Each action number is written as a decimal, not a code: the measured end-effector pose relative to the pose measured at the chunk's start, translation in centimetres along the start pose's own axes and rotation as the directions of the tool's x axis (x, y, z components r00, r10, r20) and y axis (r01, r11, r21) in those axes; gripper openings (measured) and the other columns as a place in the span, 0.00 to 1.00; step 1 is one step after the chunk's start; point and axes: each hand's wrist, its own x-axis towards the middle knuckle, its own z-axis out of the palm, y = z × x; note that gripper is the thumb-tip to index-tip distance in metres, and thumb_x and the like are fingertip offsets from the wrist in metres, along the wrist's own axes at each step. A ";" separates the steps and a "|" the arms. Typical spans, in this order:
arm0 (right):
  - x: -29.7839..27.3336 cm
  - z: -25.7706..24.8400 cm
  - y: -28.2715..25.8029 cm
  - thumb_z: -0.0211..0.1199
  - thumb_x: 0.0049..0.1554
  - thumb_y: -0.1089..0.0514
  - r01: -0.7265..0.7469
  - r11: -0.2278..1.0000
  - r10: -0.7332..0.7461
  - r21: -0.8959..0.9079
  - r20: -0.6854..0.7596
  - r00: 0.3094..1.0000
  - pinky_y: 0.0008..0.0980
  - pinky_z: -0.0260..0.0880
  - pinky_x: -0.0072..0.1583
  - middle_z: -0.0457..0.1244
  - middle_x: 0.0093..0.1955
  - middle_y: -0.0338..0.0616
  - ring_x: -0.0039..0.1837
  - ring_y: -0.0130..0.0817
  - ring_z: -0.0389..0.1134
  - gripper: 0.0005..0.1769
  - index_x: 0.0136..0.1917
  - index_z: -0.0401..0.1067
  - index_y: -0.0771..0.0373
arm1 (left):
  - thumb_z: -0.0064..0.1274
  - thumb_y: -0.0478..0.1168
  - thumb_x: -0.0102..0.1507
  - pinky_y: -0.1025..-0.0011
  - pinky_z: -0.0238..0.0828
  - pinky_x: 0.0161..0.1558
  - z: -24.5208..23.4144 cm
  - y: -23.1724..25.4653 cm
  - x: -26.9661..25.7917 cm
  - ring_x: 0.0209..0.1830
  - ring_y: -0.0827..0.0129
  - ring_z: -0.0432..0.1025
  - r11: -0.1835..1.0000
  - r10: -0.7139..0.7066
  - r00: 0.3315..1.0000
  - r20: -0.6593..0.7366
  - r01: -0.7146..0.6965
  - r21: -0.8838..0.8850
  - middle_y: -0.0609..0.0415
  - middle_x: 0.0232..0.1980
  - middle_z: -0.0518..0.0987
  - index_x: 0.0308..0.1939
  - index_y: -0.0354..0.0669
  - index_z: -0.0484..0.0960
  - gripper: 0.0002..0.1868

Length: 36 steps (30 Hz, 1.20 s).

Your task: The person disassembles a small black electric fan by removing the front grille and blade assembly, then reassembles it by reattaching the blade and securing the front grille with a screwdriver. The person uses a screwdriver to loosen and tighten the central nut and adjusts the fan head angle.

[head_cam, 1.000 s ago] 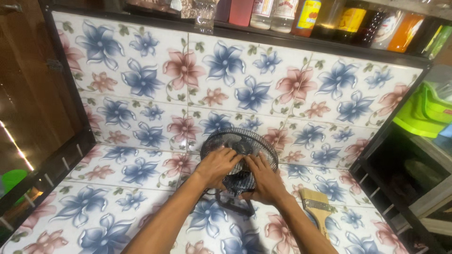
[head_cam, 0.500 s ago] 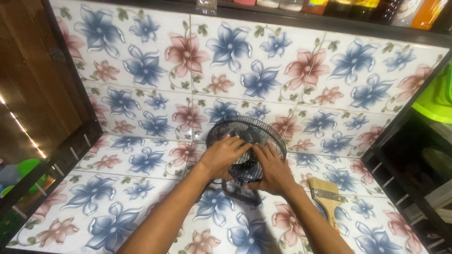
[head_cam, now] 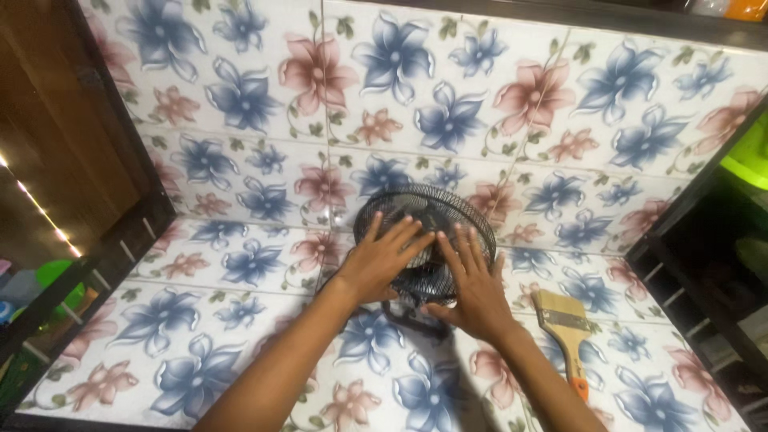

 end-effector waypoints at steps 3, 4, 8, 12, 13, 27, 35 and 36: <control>-4.2 2.5 -0.4 0.72 0.45 0.36 0.019 0.997 -0.003 0.078 -0.211 0.978 0.81 0.31 0.71 0.28 0.84 0.59 0.84 0.60 0.30 0.64 0.82 0.39 0.54 | 0.72 0.67 0.43 0.32 0.33 0.70 1.5 0.0 -1.8 0.83 0.51 0.41 0.988 -0.102 0.994 -0.043 0.097 -0.121 0.43 0.84 0.47 0.81 0.58 0.46 0.70; -5.1 3.3 -0.4 0.70 0.48 0.37 0.030 0.995 -0.001 0.098 -0.283 0.959 0.81 0.30 0.72 0.29 0.84 0.62 0.84 0.61 0.31 0.61 0.82 0.39 0.56 | 0.71 0.69 0.45 0.34 0.32 0.70 2.1 -0.3 -2.3 0.82 0.48 0.40 0.962 -0.193 0.976 -0.101 0.168 -0.216 0.41 0.83 0.46 0.80 0.58 0.46 0.68; -10.0 5.7 -1.0 0.68 0.51 0.45 -0.121 0.961 0.183 0.249 -0.243 0.953 0.68 0.40 0.74 0.34 0.84 0.67 0.82 0.62 0.40 0.54 0.80 0.43 0.63 | 0.62 0.73 0.56 0.40 0.40 0.76 5.7 0.4 -3.9 0.84 0.45 0.38 0.470 -0.706 0.700 -0.111 0.345 -0.813 0.35 0.83 0.42 0.81 0.49 0.41 0.64; -12.3 8.0 -3.9 0.64 0.56 0.50 -0.218 0.711 0.325 0.669 -0.039 0.945 0.49 0.53 0.73 0.48 0.79 0.65 0.78 0.58 0.52 0.49 0.80 0.44 0.66 | 0.56 0.75 0.55 0.36 0.59 0.62 8.5 0.8 -2.9 0.70 0.20 0.66 -0.671 -0.527 0.410 0.745 0.337 -0.660 0.29 0.79 0.60 0.86 0.61 0.31 0.68; -12.3 8.3 -4.5 0.62 0.57 0.51 -0.237 0.571 0.335 0.786 0.041 0.941 0.46 0.55 0.72 0.53 0.77 0.64 0.78 0.57 0.55 0.47 0.81 0.43 0.66 | 0.59 0.72 0.56 0.43 0.64 0.60 8.8 1.5 -2.4 0.72 0.33 0.61 -0.666 -0.525 0.462 0.715 0.300 -0.683 0.34 0.80 0.53 0.84 0.58 0.28 0.68; -10.1 8.5 -5.2 0.49 0.63 0.52 -0.447 0.705 0.539 0.550 -0.007 0.842 0.43 0.63 0.66 0.62 0.68 0.61 0.69 0.54 0.65 0.30 0.76 0.55 0.63 | 0.62 0.63 0.53 0.64 0.76 0.43 6.1 6.5 -0.9 0.57 0.65 0.73 -0.743 -0.530 0.594 0.605 0.020 -0.669 0.53 0.69 0.70 0.73 0.53 0.56 0.50; -9.5 8.1 -5.0 0.40 0.67 0.55 -0.476 0.656 0.579 0.585 0.015 0.815 0.43 0.64 0.66 0.65 0.66 0.59 0.68 0.53 0.66 0.24 0.74 0.60 0.61 | 0.59 0.63 0.55 0.57 0.78 0.55 6.2 7.9 -1.6 0.64 0.57 0.72 -0.761 -0.539 0.541 0.646 0.016 -0.649 0.46 0.73 0.62 0.77 0.54 0.28 0.63; -9.6 8.3 -5.0 0.39 0.67 0.55 -0.477 0.644 0.585 0.598 0.017 0.811 0.43 0.64 0.66 0.65 0.66 0.59 0.68 0.53 0.66 0.24 0.73 0.61 0.61 | 0.60 0.62 0.54 0.56 0.79 0.57 6.3 8.0 -1.7 0.65 0.57 0.71 -0.763 -0.546 0.545 0.637 -0.008 -0.647 0.46 0.74 0.60 0.77 0.56 0.26 0.64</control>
